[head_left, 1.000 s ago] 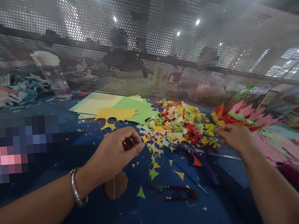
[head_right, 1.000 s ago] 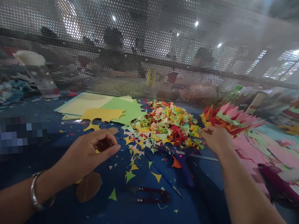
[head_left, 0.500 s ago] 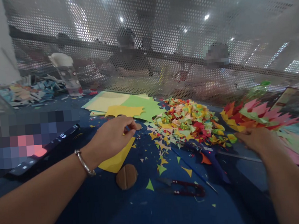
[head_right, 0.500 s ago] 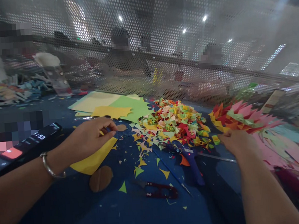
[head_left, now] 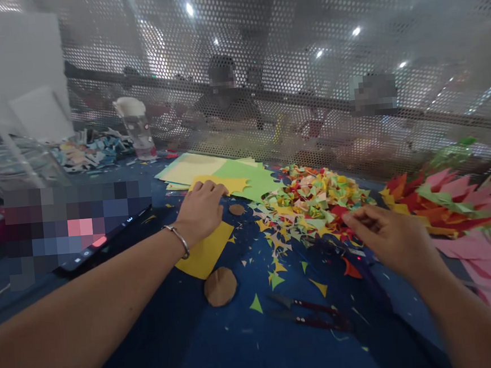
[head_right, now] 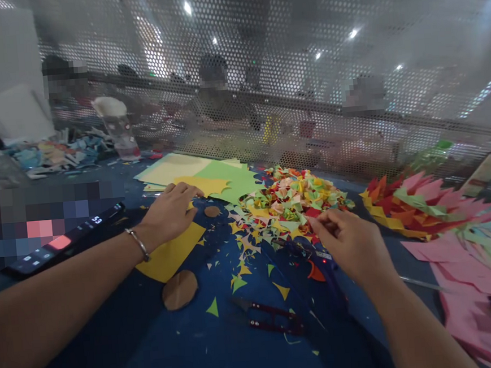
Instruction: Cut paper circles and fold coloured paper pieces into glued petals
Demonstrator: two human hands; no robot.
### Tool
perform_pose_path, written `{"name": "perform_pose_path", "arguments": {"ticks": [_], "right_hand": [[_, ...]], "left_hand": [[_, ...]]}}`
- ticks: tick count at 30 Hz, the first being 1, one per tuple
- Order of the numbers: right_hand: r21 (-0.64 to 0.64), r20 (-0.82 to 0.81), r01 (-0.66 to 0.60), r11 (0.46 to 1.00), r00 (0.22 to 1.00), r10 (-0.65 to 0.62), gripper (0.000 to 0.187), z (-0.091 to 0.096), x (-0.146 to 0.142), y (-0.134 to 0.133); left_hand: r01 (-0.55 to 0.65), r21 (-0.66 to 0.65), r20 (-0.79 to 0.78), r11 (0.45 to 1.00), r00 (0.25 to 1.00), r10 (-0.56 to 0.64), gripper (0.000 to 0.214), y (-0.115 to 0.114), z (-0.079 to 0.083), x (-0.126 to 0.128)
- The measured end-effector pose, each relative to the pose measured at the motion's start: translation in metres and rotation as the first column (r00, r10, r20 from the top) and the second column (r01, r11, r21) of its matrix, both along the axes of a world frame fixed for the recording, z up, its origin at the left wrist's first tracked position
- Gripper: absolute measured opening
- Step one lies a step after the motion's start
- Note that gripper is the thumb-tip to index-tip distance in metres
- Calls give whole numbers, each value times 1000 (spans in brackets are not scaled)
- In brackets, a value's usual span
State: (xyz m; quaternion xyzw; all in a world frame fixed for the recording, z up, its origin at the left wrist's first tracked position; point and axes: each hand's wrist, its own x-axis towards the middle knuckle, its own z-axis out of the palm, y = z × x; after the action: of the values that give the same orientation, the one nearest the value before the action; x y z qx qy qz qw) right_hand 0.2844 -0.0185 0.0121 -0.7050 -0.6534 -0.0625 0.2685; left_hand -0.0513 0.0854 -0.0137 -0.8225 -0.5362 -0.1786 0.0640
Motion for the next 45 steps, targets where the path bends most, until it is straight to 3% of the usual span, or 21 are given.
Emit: {"name": "perform_pose_path", "arguments": {"ticks": [8,15,20,24,25,27,29,31,36,40,43,45], "right_hand": [[44,-46,-142,989,989,144,31,-6,-16,-5],[11,-40,-176,984,984,176,31,-7,-16,-4],[-29,-47,-208,978,977,206,33,-6,-17,-4],[-11,-77,-238,971,969,236,32,-7,-22,-8],[-1,-96,-249,968,964,248,31,-7,-25,-9],[9,-170,-274,962,947,271,30,-6,-30,-11],[-16,-281,-303,953,916,286,30,-3,-37,-13],[-47,-386,-343,938,872,300,32,1,-45,-17],[-40,-595,-433,900,734,327,34,4,-61,-25],[-33,-740,-467,883,606,292,41,-2,-64,-28],[26,-875,-471,882,416,248,43,-7,-65,-27],[32,-914,-457,889,347,212,37,-8,-65,-26]], "left_hand": [[3,22,-86,1000,996,-1,39,26,10,17],[-8,-4,-56,1000,998,8,24,43,13,25],[6,104,87,995,996,-15,34,16,48,21],[144,296,339,944,908,-245,23,-20,74,22],[191,259,382,947,880,-282,20,-27,76,23],[344,51,510,938,798,-320,16,-36,71,26],[507,-140,662,851,687,-300,17,-41,60,29],[581,-174,718,795,627,-301,16,-45,50,32],[622,81,613,779,585,-531,13,-65,49,35],[669,324,362,669,566,-741,16,-76,53,35],[719,350,139,600,594,-792,23,-79,47,38],[760,313,35,570,590,-806,26,-81,42,42]]}}
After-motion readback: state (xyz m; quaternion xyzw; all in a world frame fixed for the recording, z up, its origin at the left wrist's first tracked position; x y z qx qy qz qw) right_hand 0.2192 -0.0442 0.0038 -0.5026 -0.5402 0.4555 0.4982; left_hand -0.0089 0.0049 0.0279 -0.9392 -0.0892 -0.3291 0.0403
